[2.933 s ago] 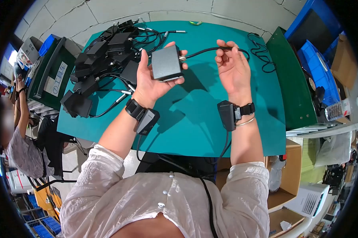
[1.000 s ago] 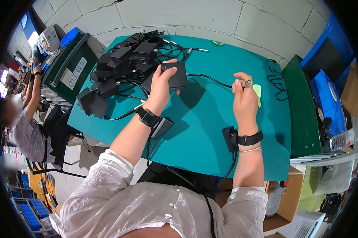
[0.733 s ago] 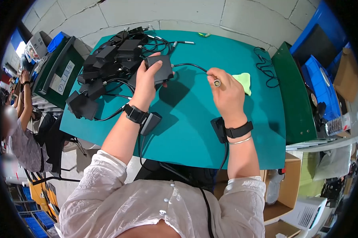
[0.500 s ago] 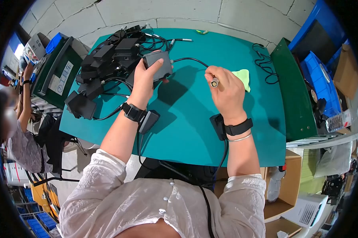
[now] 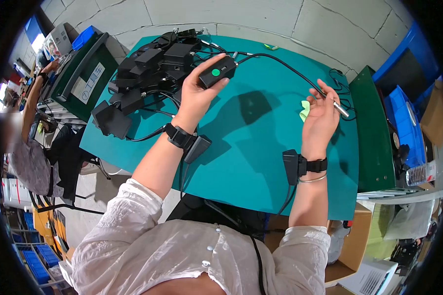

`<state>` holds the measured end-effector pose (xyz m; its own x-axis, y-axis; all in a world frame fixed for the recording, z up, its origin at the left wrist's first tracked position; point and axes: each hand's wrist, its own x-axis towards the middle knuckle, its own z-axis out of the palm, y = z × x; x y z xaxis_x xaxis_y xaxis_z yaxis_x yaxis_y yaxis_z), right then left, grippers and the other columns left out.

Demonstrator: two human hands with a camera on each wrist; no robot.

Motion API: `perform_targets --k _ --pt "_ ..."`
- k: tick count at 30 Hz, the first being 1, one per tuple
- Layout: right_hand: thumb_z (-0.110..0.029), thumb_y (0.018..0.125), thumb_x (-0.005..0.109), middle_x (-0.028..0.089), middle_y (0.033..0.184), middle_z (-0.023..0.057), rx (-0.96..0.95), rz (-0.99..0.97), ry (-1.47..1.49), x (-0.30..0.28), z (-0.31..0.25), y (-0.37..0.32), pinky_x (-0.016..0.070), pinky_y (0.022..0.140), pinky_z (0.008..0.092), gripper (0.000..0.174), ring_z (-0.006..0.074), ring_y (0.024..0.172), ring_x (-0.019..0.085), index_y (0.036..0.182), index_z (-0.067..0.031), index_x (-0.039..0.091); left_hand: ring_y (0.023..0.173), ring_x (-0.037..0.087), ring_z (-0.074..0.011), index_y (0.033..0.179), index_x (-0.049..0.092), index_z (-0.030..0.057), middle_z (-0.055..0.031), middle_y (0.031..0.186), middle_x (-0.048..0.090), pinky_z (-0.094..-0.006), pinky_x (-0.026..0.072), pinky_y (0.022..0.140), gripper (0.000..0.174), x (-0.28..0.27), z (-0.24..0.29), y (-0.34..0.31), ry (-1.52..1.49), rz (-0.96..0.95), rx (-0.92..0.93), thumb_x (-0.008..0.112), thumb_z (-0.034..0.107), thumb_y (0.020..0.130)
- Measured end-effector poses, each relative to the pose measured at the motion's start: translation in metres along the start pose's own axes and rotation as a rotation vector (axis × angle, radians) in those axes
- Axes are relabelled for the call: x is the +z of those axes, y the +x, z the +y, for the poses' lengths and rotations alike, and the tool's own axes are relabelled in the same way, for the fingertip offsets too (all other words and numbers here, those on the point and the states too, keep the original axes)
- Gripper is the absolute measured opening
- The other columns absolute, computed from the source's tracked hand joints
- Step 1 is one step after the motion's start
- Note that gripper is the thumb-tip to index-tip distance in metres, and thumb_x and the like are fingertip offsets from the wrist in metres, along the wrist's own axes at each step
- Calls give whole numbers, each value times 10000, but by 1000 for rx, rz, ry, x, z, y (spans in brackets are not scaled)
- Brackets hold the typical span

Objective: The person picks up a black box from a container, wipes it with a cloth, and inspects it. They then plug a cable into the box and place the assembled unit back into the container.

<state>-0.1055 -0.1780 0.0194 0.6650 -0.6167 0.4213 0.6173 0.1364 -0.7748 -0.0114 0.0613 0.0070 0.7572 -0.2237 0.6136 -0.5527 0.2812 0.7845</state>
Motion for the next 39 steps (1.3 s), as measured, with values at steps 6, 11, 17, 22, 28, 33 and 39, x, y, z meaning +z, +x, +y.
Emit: perform_targets --k 6,11,17,22,28,33,39 --pt "-217 992 448 540 1109 105 56 29 159 -13 11 5 461 794 283 278 156 926 533 1085 26 545 1031 582 -114 1266 561 76 -62 1173 608 -243 475 882 525 2 4 -2 -36 -5 -73 683 -63 774" --pt "-204 983 463 545 1111 116 69 -4 194 -28 20 11 462 793 297 262 163 916 529 1072 28 544 1054 589 -141 1278 539 52 -96 1173 609 -268 470 924 519 7 2 -5 -353 59 -227 678 -38 786" --pt "-186 974 477 561 1118 148 234 84 291 -33 30 12 476 807 305 233 184 907 546 1047 27 535 1098 581 -167 1264 555 63 -94 1201 612 -286 451 961 509 7 6 -5 -220 -56 -208 658 -64 782" --pt "-178 973 481 560 1114 154 254 155 399 -40 34 16 486 834 307 208 191 904 550 1014 19 532 1125 574 -199 1221 595 81 -87 1203 621 -310 450 972 508 10 8 -5 72 -131 63 661 -92 749" --pt "-182 976 475 563 1096 150 245 182 486 -43 34 18 492 850 307 196 199 903 554 977 6 528 1139 570 -244 1175 621 80 -110 1200 621 -345 458 968 516 13 13 -5 175 -184 286 697 -102 698" --pt "-186 977 479 567 1081 137 231 149 535 -48 36 19 497 845 311 187 204 896 561 974 -6 530 1110 586 -238 1156 645 113 -67 1197 627 -346 470 948 510 16 14 -6 162 -171 326 709 -50 677" --pt "-189 972 497 570 1107 135 176 131 499 -39 31 17 498 848 333 176 198 899 565 1009 -22 539 1126 580 -254 1197 599 67 -129 1207 613 -348 458 960 516 15 13 -9 175 -175 285 701 -80 713"
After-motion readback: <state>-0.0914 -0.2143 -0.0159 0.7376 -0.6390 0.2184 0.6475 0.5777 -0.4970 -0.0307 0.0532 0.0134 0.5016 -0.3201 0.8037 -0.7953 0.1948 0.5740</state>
